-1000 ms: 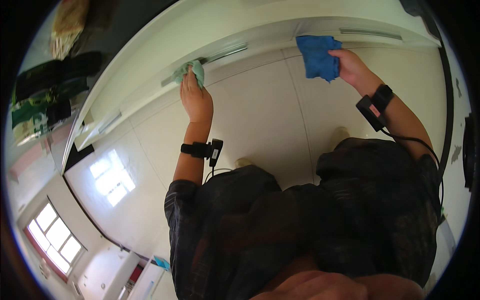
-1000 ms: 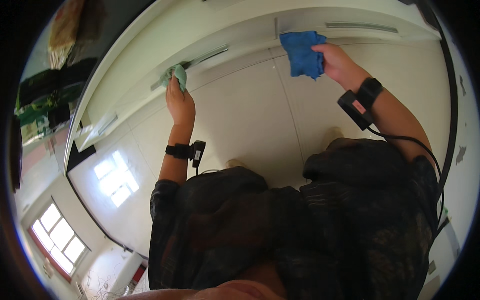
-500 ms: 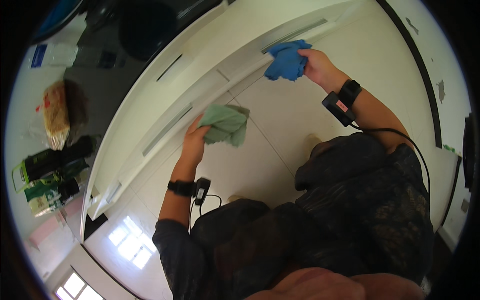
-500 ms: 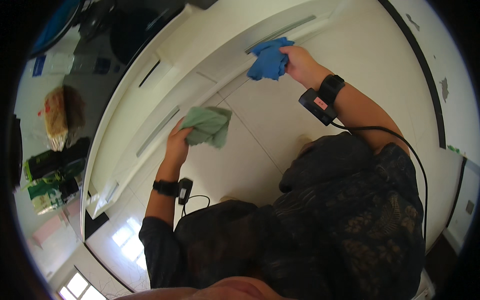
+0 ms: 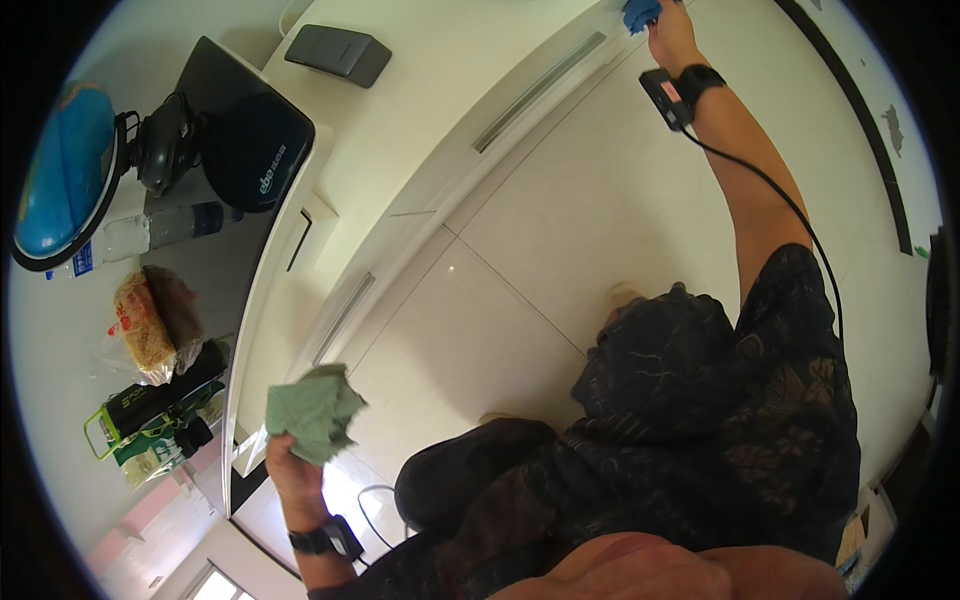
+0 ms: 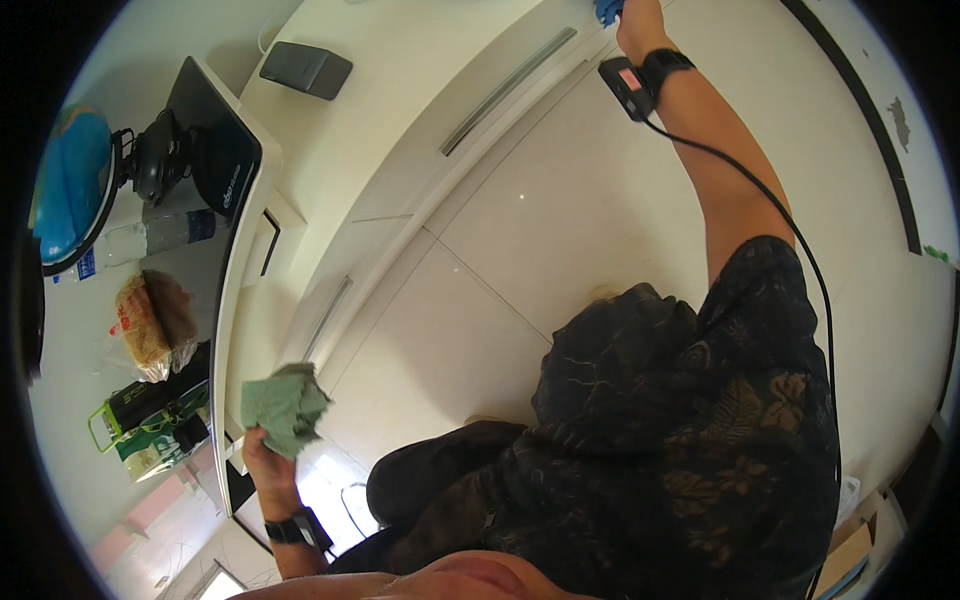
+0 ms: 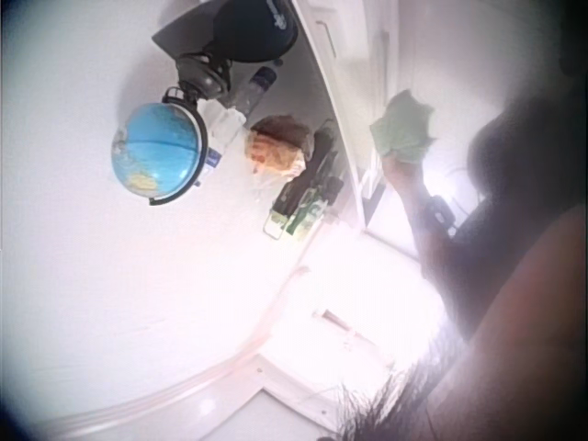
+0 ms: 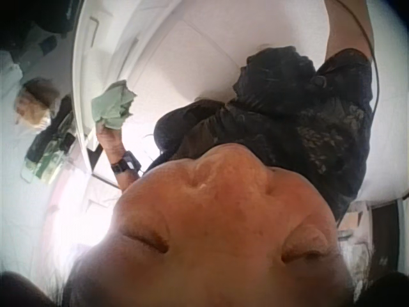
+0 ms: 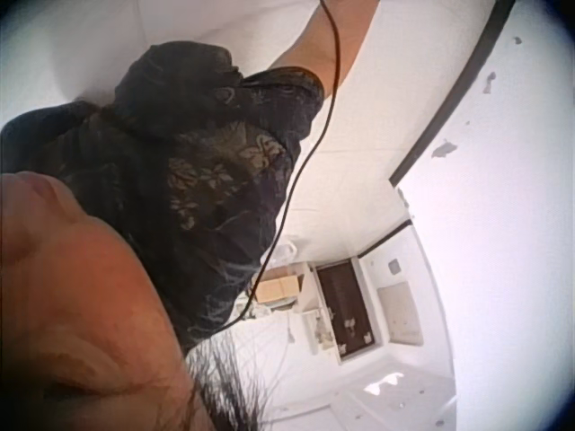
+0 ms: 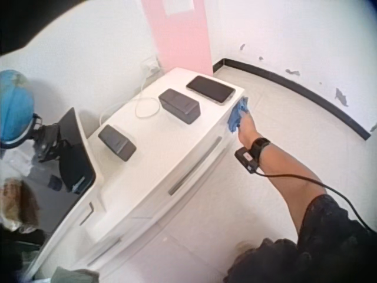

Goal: The recorder uses two cleaning cloths to wipe down the exterior surfaces and handles of a white storage cabinet and opens one drawer.

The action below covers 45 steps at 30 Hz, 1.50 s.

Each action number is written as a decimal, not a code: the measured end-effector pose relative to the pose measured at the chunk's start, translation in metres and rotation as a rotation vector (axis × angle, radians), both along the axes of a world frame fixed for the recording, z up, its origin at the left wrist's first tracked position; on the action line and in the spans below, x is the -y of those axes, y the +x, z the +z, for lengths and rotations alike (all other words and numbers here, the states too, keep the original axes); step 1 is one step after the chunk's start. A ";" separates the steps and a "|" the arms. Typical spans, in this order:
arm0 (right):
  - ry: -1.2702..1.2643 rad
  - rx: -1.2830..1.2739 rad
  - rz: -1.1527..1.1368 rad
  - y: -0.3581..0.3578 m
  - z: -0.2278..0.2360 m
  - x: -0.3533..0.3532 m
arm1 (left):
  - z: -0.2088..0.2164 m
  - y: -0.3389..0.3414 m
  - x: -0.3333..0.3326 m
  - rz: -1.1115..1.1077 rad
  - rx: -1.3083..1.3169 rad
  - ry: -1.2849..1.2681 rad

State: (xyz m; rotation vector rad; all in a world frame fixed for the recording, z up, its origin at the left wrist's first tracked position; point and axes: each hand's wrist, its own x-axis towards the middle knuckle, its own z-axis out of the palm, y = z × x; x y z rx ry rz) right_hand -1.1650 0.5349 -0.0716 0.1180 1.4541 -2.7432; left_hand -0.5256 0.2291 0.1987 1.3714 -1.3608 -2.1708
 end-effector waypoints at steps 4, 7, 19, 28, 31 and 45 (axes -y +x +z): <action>-0.014 -0.032 -0.128 0.030 0.033 0.035 | 0.008 -0.010 -0.064 0.207 0.009 0.142; 0.090 0.005 -0.182 0.072 0.047 0.049 | -0.014 -0.043 -0.092 0.261 -0.053 0.295; 0.795 -0.566 -0.027 0.235 0.025 0.096 | -0.143 -0.102 -0.094 0.379 -0.037 0.334; 0.839 -0.432 -0.338 0.134 0.004 0.068 | -0.172 -0.093 -0.103 0.482 0.098 0.425; 0.840 -0.413 -0.425 0.073 -0.004 0.048 | -0.169 -0.096 -0.105 0.451 0.097 0.423; 0.699 -0.480 -0.172 0.199 0.013 0.102 | -0.154 -0.100 -0.107 0.428 0.013 0.438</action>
